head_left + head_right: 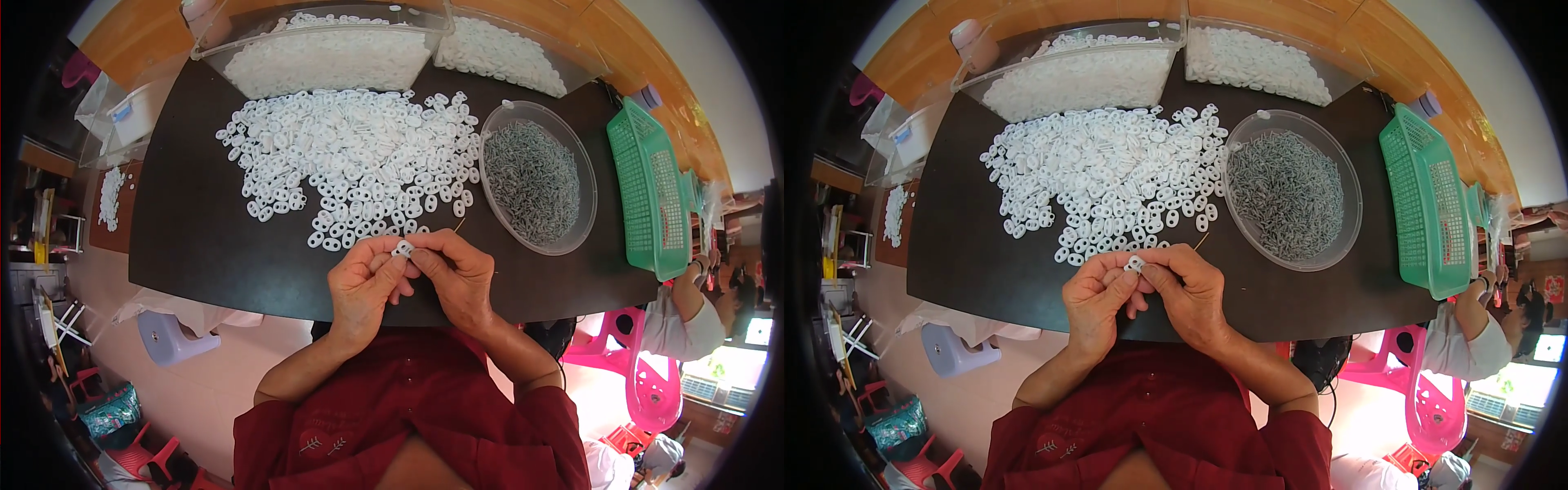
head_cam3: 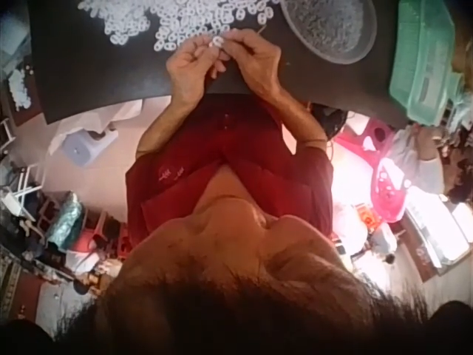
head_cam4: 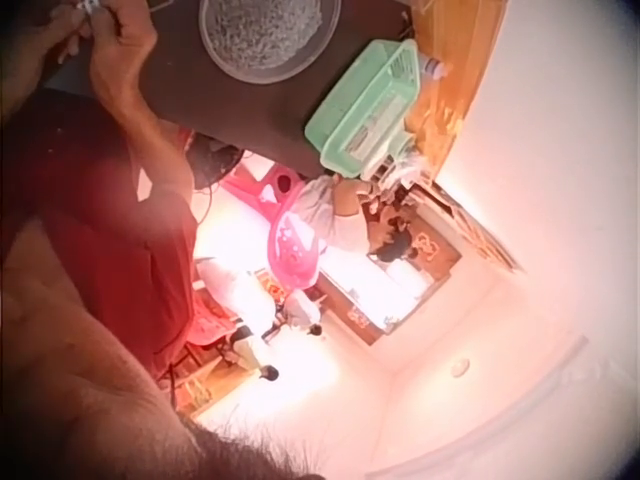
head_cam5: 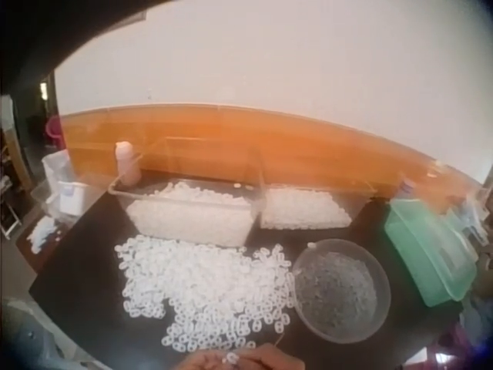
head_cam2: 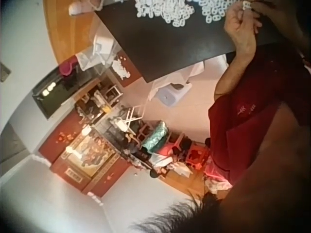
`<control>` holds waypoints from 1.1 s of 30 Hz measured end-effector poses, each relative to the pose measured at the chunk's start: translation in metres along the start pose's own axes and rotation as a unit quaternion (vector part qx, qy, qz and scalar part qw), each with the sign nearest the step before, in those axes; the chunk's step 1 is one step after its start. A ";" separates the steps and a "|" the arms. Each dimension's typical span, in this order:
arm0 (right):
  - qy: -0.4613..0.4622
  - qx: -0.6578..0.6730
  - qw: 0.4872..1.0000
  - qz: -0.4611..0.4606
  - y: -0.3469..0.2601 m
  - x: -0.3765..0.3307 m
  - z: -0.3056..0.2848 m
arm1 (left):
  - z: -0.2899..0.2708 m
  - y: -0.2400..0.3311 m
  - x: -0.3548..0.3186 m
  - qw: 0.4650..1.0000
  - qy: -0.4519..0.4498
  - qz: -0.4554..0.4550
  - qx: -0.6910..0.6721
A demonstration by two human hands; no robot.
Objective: The person is manually assembling small plastic components by inserting tiny grey pins into them.
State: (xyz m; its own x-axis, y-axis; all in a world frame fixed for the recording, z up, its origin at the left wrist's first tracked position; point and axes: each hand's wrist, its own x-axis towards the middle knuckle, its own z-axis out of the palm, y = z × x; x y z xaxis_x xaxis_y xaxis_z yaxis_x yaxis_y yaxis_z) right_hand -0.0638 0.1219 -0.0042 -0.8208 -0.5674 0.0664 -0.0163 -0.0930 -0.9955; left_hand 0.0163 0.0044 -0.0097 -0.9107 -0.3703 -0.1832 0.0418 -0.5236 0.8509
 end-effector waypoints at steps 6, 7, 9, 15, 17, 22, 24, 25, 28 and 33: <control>0.001 -0.069 0.993 -0.093 0.002 0.001 0.001 | 0.004 -0.004 -0.001 0.999 0.005 0.045 0.008; 0.002 -0.069 0.993 -0.094 0.001 0.001 0.002 | 0.003 -0.005 -0.001 0.999 0.004 0.047 0.008; -0.007 -0.110 0.990 -0.090 -0.001 0.000 0.003 | 0.000 -0.006 -0.001 0.998 0.017 0.064 0.012; -0.025 -0.185 0.968 -0.165 -0.006 0.003 0.002 | 0.004 0.000 -0.001 0.998 0.028 0.054 -0.028; -0.021 -0.203 0.962 -0.182 -0.001 0.003 0.001 | 0.002 -0.001 -0.003 0.998 0.029 0.051 -0.026; -0.012 -0.229 0.948 -0.222 -0.002 0.005 0.003 | 0.008 0.003 -0.003 0.997 0.033 0.058 -0.028; -0.002 -0.236 0.943 -0.237 -0.003 0.005 0.003 | 0.009 0.003 -0.003 0.998 0.036 0.057 -0.020; -0.002 -0.236 0.942 -0.237 -0.005 0.006 0.004 | 0.008 0.002 -0.003 0.998 0.035 0.057 -0.020; 0.001 -0.252 0.933 -0.258 -0.005 0.007 0.004 | 0.004 -0.001 -0.004 0.997 0.031 0.075 -0.019; -0.002 -0.266 0.925 -0.273 -0.003 0.007 0.002 | 0.003 0.000 -0.005 0.996 0.033 0.087 0.012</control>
State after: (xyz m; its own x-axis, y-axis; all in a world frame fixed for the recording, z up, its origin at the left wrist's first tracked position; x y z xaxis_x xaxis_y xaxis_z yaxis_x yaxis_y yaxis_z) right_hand -0.0679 0.1167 -0.0002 -0.6058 -0.5580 0.5671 -0.7063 0.0491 -0.7062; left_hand 0.0194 0.0084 -0.0068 -0.8616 -0.5037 -0.0628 0.1865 -0.4291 0.8838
